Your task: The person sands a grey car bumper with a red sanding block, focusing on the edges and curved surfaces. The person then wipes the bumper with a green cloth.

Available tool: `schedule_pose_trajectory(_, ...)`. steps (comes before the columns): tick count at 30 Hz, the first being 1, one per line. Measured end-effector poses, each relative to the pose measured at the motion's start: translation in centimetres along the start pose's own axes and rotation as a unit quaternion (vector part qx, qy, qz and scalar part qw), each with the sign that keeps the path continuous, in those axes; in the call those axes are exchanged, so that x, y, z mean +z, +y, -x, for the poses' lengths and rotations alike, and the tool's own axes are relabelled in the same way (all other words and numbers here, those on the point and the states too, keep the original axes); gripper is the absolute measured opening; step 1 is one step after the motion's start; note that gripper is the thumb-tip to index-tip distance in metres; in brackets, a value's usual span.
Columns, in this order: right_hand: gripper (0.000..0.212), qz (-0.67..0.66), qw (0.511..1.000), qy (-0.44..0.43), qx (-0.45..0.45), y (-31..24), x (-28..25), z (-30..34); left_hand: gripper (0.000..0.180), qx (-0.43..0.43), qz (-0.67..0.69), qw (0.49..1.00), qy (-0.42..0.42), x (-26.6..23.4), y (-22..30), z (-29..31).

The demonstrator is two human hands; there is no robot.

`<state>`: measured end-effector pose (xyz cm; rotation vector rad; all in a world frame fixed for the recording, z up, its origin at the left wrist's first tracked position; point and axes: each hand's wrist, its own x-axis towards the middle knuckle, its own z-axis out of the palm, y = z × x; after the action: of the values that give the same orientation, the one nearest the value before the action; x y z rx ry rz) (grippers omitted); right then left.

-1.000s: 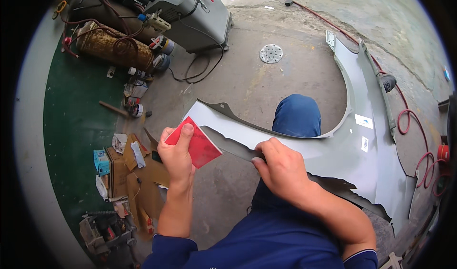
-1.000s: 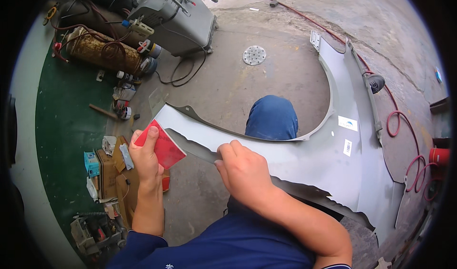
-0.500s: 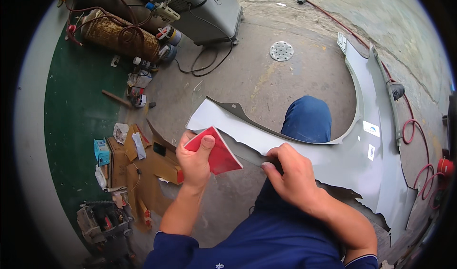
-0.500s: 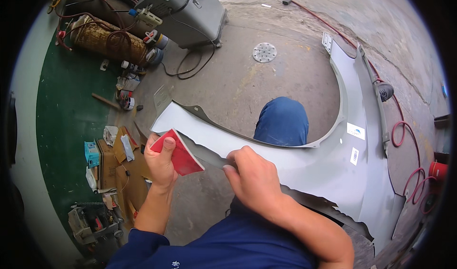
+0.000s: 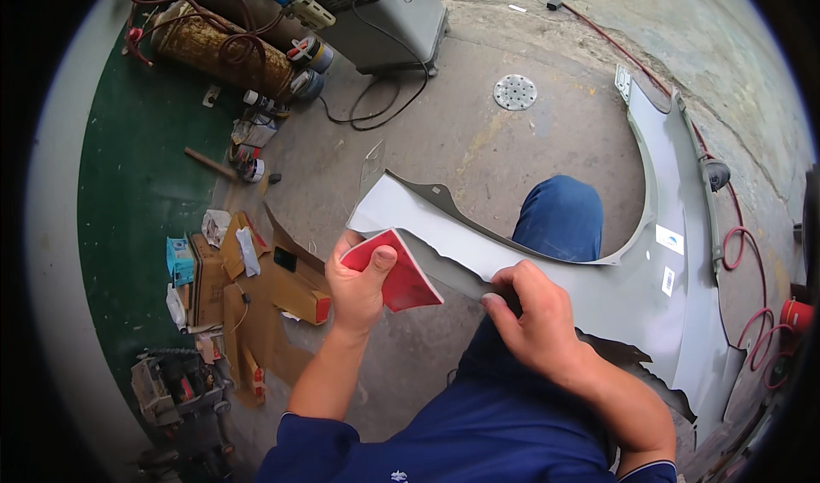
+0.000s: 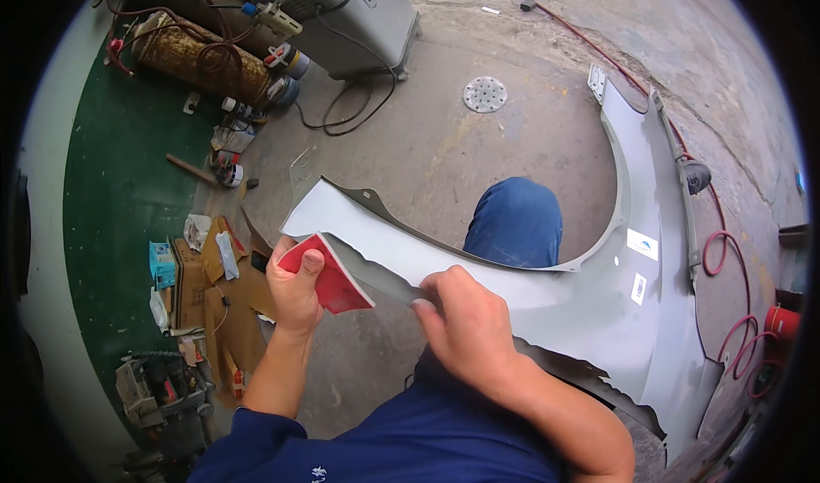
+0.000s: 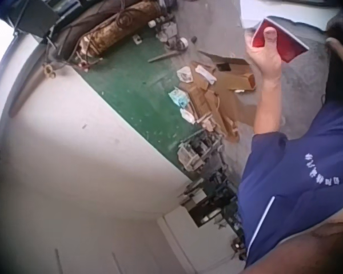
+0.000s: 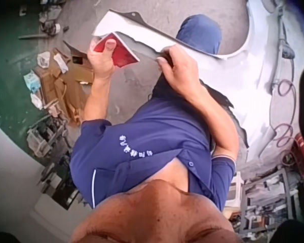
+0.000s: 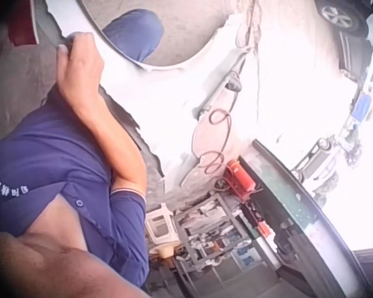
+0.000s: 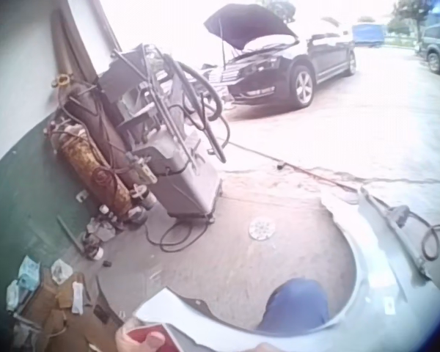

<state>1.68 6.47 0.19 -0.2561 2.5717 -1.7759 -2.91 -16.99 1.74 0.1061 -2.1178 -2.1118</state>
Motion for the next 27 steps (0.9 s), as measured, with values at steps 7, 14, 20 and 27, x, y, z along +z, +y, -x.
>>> schedule_pose_trajectory(7, 0.02, 0.014, 1.0, 0.009, -0.009, -0.2, 0.1, -0.1, 0.03, -0.018, 0.009, 0.999, 0.046, 0.6, 1.0, 0.0)
schedule_pose_trajectory(14, 0.021, 0.023, 1.0, 0.012, -0.017, 0.1, 0.3, 0.3, 0.026, -0.069, 0.024, 0.994, 0.081, 2.7, 1.8, 0.2)
schedule_pose_trajectory(20, 0.021, 0.013, 1.0, 0.006, -0.022, 0.5, 0.8, 0.5, 0.03, -0.07, -0.071, 0.993, 0.065, 1.8, 0.3, 2.5)
schedule_pose_trajectory(27, 0.02, 0.021, 0.999, 0.012, -0.028, 0.3, 0.4, 0.3, 0.021, -0.073, 0.008, 0.995, 0.072, 2.3, 2.0, 0.1)
